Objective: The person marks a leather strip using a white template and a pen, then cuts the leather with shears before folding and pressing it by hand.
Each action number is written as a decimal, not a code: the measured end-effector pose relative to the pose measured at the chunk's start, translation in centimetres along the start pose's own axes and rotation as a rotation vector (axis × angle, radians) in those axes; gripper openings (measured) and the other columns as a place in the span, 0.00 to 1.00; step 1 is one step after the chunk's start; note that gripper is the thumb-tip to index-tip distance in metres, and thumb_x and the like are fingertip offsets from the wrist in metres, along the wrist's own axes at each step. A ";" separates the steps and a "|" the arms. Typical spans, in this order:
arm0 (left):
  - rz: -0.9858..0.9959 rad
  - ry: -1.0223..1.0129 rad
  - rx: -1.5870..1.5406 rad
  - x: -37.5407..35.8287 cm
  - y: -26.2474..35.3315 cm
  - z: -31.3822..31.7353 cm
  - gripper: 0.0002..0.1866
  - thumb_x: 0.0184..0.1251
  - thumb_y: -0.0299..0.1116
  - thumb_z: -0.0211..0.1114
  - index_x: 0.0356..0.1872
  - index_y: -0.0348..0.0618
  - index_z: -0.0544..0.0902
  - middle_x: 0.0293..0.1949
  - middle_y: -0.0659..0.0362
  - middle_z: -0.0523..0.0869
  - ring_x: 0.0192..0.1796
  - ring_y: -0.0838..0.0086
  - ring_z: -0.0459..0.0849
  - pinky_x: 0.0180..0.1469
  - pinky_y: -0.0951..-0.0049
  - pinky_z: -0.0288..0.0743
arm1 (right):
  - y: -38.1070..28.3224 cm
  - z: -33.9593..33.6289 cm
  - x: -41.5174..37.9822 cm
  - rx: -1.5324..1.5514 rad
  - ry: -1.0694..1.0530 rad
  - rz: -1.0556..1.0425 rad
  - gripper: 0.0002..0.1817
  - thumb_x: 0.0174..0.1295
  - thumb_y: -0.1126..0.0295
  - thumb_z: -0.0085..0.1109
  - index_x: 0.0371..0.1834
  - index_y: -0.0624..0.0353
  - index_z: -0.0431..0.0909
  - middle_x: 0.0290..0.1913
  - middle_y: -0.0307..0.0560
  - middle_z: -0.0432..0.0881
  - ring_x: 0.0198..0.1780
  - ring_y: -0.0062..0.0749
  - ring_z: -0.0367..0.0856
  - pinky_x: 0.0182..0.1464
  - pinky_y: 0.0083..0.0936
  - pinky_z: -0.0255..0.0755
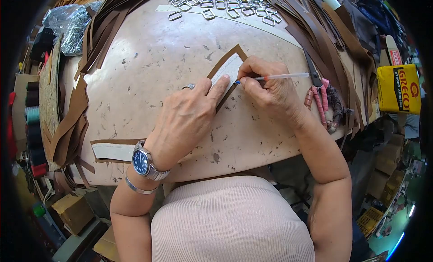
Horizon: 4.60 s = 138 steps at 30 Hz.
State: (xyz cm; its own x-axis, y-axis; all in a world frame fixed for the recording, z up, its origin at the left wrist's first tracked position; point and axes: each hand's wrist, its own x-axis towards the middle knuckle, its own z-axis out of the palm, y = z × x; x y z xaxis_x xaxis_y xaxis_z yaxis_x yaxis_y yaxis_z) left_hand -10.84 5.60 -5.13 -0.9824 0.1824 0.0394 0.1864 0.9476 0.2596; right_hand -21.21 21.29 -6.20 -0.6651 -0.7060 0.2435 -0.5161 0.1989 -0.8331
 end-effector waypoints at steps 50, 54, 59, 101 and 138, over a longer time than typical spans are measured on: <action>-0.102 -0.039 -0.024 -2.2 1.4 -1.8 0.26 0.49 0.29 0.66 0.51 0.41 0.70 0.47 0.53 0.73 0.37 0.64 0.77 0.40 0.69 0.71 | 2.2 -0.5 2.3 0.303 0.261 0.189 0.07 0.59 0.71 0.50 0.33 0.64 0.75 0.22 0.39 0.75 0.23 0.19 0.72 0.27 0.19 0.67; -0.178 0.050 -0.124 -3.4 0.9 -1.1 0.24 0.46 0.28 0.68 0.48 0.44 0.72 0.41 0.54 0.74 0.35 0.64 0.78 0.37 0.70 0.72 | 1.7 -0.3 2.3 0.258 0.262 0.156 0.08 0.61 0.70 0.50 0.36 0.63 0.76 0.22 0.39 0.75 0.24 0.19 0.72 0.28 0.18 0.67; -0.164 0.155 -0.143 -3.8 0.8 -1.4 0.23 0.44 0.25 0.65 0.47 0.44 0.73 0.39 0.53 0.74 0.34 0.62 0.77 0.37 0.67 0.73 | 2.1 -0.3 2.2 0.205 0.267 0.091 0.08 0.62 0.69 0.51 0.38 0.63 0.75 0.23 0.41 0.76 0.26 0.22 0.74 0.30 0.19 0.68; -0.224 0.302 -0.182 -9.4 -3.2 -2.4 0.09 0.53 0.30 0.64 0.36 0.42 0.78 0.27 0.56 0.81 0.27 0.65 0.79 0.31 0.70 0.70 | 1.2 -0.5 0.8 -0.044 0.255 -0.097 0.15 0.42 0.83 0.50 0.36 0.62 0.65 0.33 0.52 0.70 0.31 0.42 0.70 0.35 0.30 0.66; -0.658 0.357 -0.721 -19.5 -11.5 -4.6 0.26 0.49 0.18 0.61 0.53 0.42 0.72 0.36 0.67 0.72 0.31 0.87 0.65 0.35 0.86 0.65 | 0.7 -1.1 1.8 0.138 0.252 0.285 0.14 0.50 0.78 0.49 0.42 0.61 0.71 0.43 0.42 0.78 0.42 0.19 0.73 0.45 0.15 0.65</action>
State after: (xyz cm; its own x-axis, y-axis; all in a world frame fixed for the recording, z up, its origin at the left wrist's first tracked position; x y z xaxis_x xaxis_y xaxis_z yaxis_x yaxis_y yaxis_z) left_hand 6.16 -10.07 -4.41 -0.8553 -0.5138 -0.0666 -0.3228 0.4281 0.8441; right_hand -23.33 20.92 -5.81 -0.8916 -0.4432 0.0932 -0.2262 0.2575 -0.9394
